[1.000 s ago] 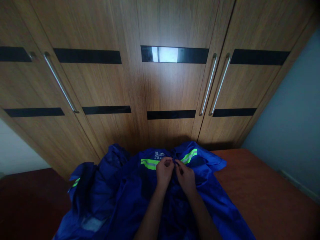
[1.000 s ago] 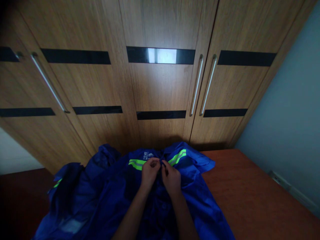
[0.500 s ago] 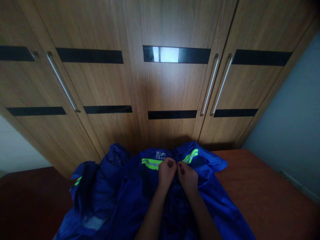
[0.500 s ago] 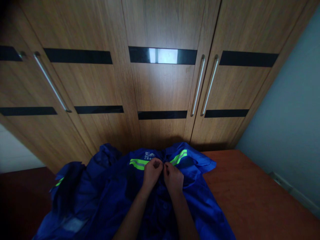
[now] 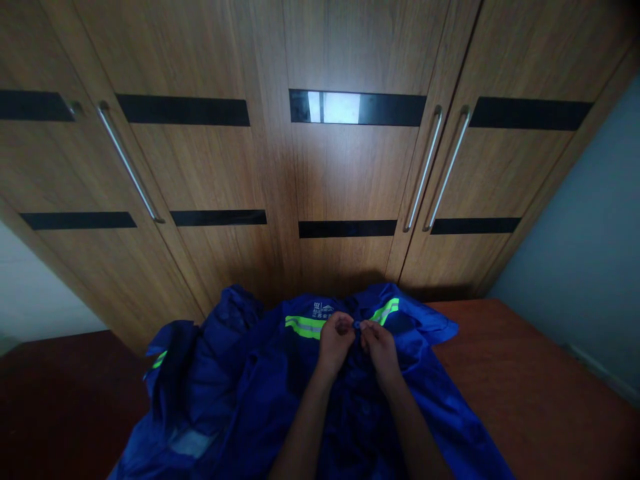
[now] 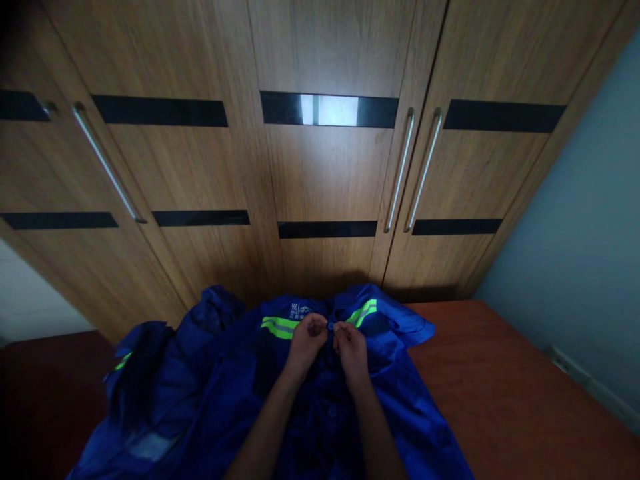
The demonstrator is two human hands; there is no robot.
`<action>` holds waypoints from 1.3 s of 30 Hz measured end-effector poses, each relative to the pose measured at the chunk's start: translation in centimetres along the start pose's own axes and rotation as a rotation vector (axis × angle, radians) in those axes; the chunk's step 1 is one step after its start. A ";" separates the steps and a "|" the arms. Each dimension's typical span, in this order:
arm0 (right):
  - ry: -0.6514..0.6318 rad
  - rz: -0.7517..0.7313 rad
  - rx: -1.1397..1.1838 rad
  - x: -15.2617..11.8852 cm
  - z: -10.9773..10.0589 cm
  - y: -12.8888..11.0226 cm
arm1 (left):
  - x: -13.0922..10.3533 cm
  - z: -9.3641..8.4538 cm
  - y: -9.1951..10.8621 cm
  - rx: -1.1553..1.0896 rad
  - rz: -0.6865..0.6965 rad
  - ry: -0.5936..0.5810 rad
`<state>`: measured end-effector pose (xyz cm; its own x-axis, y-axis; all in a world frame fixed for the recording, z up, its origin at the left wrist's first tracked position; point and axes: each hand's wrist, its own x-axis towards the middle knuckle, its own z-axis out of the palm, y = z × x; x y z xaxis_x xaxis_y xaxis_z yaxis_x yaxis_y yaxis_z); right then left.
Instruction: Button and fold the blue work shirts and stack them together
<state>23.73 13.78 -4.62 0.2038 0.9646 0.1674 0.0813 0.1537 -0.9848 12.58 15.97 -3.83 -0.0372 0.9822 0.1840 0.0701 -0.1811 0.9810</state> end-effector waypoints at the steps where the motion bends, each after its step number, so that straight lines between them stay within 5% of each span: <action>1: -0.004 0.009 0.021 0.0 0.0 0.0 | 0.0 0.0 0.0 0.000 0.008 -0.006; 12: 0.010 0.033 0.110 -0.2 0.3 0.3 | -0.6 -0.5 0.3 0.255 0.055 0.033; 25: 0.129 -0.087 -0.079 0.3 -0.3 4.1 | -0.9 -0.6 -1.7 0.568 0.100 -0.079; 33: 0.049 -0.120 -0.194 0.2 -2.4 3.3 | -1.6 -2.6 0.4 0.638 0.143 -0.202; 39: -0.002 -0.056 -0.270 -2.7 -4.4 2.1 | -5.4 -4.2 1.8 0.668 0.174 -0.263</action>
<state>27.59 10.51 -6.92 0.1893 0.9568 0.2207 0.3498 0.1443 -0.9257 8.74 10.17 -2.78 0.2644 0.9365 0.2305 0.6484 -0.3495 0.6763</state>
